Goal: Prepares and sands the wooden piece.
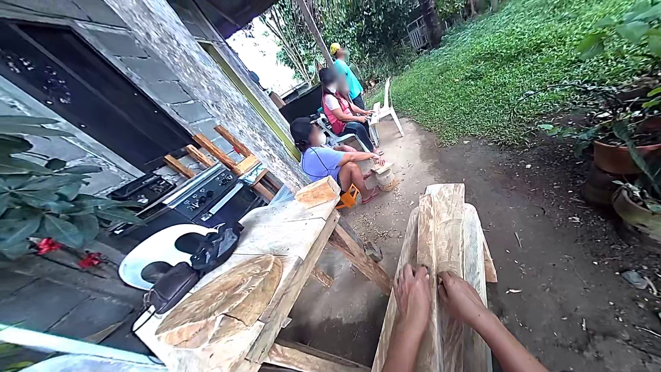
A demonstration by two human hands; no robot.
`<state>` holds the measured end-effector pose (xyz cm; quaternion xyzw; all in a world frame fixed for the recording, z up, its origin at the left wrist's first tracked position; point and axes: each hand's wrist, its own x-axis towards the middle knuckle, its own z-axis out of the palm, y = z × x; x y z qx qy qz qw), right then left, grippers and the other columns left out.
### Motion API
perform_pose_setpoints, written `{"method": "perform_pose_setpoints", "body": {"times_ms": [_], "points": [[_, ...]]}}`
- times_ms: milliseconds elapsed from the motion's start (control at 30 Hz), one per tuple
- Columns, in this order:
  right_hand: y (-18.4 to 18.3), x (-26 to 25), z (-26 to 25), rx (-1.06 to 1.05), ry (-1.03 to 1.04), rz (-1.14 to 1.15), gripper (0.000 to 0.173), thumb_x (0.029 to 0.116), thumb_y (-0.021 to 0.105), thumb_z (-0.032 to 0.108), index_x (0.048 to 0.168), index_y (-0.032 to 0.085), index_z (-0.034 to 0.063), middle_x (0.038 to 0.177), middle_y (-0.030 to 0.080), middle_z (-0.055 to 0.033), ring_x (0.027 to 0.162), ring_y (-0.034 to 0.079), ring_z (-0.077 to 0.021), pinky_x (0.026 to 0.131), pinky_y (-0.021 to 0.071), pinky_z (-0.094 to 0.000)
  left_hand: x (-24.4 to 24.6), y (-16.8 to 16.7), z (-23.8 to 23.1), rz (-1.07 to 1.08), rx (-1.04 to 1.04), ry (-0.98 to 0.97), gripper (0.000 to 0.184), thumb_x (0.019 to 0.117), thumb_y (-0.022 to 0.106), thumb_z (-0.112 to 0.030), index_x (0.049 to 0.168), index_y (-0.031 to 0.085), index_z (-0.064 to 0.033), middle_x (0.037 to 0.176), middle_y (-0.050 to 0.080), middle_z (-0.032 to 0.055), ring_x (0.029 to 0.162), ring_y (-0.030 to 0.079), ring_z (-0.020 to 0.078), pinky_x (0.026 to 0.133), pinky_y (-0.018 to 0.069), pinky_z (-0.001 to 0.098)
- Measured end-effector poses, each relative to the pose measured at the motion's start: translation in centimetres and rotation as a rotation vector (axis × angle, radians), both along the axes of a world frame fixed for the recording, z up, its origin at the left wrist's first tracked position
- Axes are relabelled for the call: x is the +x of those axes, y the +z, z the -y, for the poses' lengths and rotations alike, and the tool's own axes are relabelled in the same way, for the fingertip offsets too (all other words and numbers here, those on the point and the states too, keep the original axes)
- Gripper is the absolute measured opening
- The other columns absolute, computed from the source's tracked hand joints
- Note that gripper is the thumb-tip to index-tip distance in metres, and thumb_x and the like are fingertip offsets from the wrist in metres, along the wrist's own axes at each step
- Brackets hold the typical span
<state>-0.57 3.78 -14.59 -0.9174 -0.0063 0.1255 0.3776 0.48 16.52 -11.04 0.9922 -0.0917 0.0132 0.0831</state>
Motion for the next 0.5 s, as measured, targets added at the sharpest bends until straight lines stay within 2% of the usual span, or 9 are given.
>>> {"method": "perform_pose_setpoints", "body": {"times_ms": [67,167,300,400,500], "points": [[0.0,-0.1,0.0,0.010,0.003,0.005,0.042,0.1072,0.047,0.018,0.144,0.053,-0.0008,0.141,0.058,-0.0223,0.129,0.060,-0.0355,0.108,0.0475,-0.0491,-2.8,-0.6,-1.7,0.045,-0.061,-0.040,0.032,0.1056,0.051,-0.026,0.123,0.074,-0.0121,0.123,0.066,0.0183,0.118,0.062,0.0352,0.103,0.0470,0.0525],[-0.1,-0.2,-0.1,0.008,0.000,0.006,0.042,0.1071,0.048,0.018,0.144,0.053,-0.0008,0.141,0.057,-0.0222,0.129,0.059,-0.0357,0.108,0.0473,-0.0489,-7.7,-1.7,-4.1,0.210,-0.146,-0.127,0.025,0.0992,0.060,-0.019,0.111,0.079,-0.0066,0.105,0.071,0.0206,0.101,0.068,0.0405,0.088,0.0535,0.0566],[-0.2,-0.4,-0.3,-0.009,-0.021,0.014,0.042,0.1069,0.047,0.018,0.144,0.053,-0.0007,0.141,0.057,-0.0226,0.128,0.060,-0.0368,0.106,0.0488,-0.0507,-12.6,-2.8,-6.7,0.313,-0.180,-0.180,0.022,0.0950,0.065,-0.018,0.103,0.081,-0.0057,0.094,0.072,0.0194,0.088,0.071,0.0391,0.076,0.0565,0.0544],[-0.2,-0.3,-0.6,-0.034,-0.032,0.004,0.041,0.1071,0.047,0.018,0.144,0.053,-0.0006,0.141,0.057,-0.0223,0.129,0.060,-0.0364,0.106,0.0489,-0.0499,-13.9,-3.9,-7.4,0.375,-0.192,-0.164,0.022,0.0943,0.065,-0.018,0.103,0.081,-0.0063,0.092,0.072,0.0185,0.087,0.070,0.0372,0.077,0.0576,0.0498],[0.0,-0.3,-0.8,-0.057,-0.045,-0.002,0.041,0.1068,0.047,0.017,0.144,0.053,-0.0003,0.141,0.057,-0.0218,0.129,0.059,-0.0358,0.106,0.0490,-0.0493,-13.2,-4.2,-6.5,0.409,-0.171,-0.128,0.021,0.0949,0.064,-0.018,0.102,0.081,-0.0080,0.093,0.072,0.0175,0.087,0.071,0.0363,0.078,0.0580,0.0483]]}}
